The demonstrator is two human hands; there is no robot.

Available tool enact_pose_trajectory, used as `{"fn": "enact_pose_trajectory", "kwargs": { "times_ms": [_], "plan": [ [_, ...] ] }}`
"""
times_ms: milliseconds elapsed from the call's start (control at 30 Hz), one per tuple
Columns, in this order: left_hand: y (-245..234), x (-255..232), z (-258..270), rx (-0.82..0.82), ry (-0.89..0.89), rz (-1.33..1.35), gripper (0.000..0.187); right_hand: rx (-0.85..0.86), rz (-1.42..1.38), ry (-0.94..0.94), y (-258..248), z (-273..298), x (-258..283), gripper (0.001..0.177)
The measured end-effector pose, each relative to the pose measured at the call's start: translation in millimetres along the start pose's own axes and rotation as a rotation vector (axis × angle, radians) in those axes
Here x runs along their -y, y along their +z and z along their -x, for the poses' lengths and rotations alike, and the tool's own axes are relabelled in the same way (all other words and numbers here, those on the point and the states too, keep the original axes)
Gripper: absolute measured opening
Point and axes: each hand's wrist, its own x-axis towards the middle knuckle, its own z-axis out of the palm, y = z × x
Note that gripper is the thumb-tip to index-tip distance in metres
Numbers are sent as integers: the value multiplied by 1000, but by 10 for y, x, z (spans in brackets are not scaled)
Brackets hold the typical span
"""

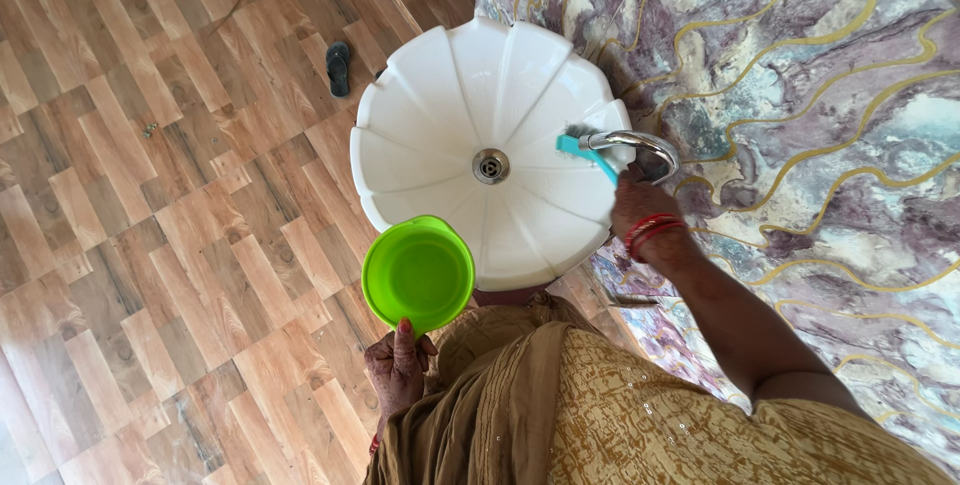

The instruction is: The person scrubs the interior of a white pedestal sink using a blue brush while holding a green bowl in the other hand. The person repeatedly scrubs the sink's surface and drain area throughout the clip.

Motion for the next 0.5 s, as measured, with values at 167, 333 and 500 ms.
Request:
{"fn": "enact_pose_trajectory", "kwargs": {
  "times_ms": [167,333,500],
  "plan": [
    [3,-5,-4,-5,-22,-18,62,247,-97,24,197,-46,379,58],
    [0,-43,-26,19,-26,-73,65,142,108,-313,305,-87,453,64],
    [19,-72,1,-1,-15,-65,64,306,-122,24,-523,74,-259,30]
  ]
}}
